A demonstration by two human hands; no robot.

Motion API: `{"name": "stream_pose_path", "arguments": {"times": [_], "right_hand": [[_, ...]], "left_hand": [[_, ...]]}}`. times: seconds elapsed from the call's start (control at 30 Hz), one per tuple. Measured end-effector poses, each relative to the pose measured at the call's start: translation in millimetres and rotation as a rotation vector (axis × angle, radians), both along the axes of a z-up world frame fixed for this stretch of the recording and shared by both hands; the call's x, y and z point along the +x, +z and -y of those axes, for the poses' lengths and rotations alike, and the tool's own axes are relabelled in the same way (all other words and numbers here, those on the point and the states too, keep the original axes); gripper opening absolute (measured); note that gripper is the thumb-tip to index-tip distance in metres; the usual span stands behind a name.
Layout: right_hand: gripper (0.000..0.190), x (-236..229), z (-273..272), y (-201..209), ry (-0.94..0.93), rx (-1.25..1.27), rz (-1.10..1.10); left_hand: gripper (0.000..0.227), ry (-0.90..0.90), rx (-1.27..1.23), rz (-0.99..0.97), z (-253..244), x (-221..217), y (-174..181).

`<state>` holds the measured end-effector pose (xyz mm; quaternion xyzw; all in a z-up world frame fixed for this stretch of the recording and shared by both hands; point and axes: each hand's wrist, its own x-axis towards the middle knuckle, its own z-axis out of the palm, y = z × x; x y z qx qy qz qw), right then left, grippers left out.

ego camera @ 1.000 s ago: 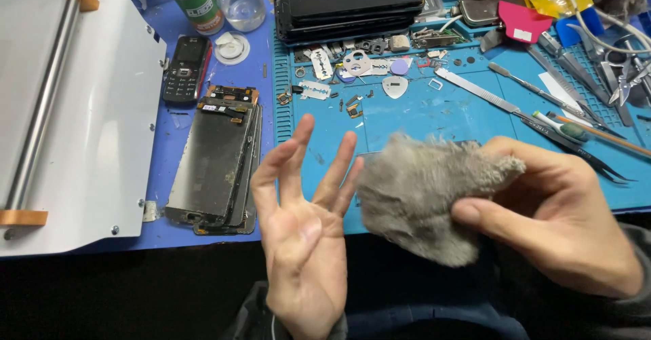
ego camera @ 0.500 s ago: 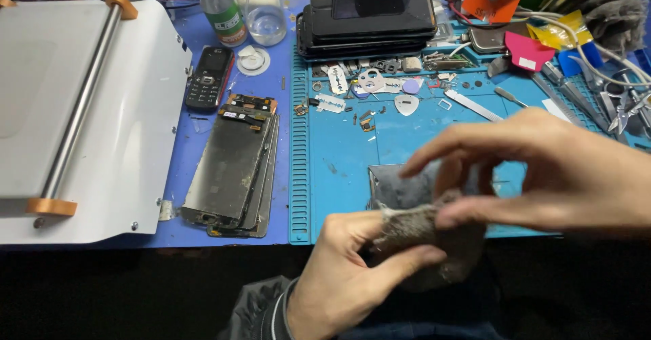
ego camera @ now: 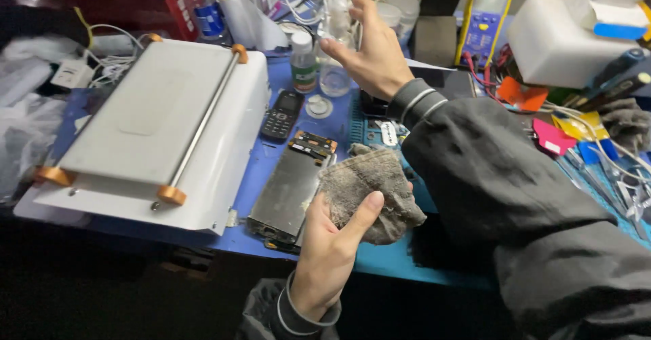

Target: The person scrapes old adhesive and glass residue from a phone rear panel using a precision blade, rotating the panel to work its edges. They then spray solvent onto a cloth and wipe the panel's surface repeatedly to clean it.

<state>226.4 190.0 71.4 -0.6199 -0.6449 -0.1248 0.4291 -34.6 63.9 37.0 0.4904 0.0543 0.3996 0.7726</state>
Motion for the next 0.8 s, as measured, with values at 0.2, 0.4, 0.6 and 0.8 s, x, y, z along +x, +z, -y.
{"name": "stream_pose_path", "arguments": {"times": [0.2,0.4,0.6,0.8], "right_hand": [[0.037,-1.6,-41.9,-14.2,-0.02,0.041,-0.009],[0.029,-10.5,-2.4,13.6,-0.026,0.293,0.076],[0.034,-78.9,126.2,47.0,0.409,0.237,-0.207],[0.065,-139.6,200.4,36.3,0.251,-0.173,-0.047]], "left_hand": [[0.027,-0.061,-0.333,0.167,-17.1,-9.4,-3.9],[0.053,0.047,-0.271,0.216,-30.2,-16.2,1.3],[0.053,0.074,-0.317,0.232,-31.5,-18.2,-0.3],[0.047,0.087,-0.327,0.263,-22.8,-18.9,0.6]]}}
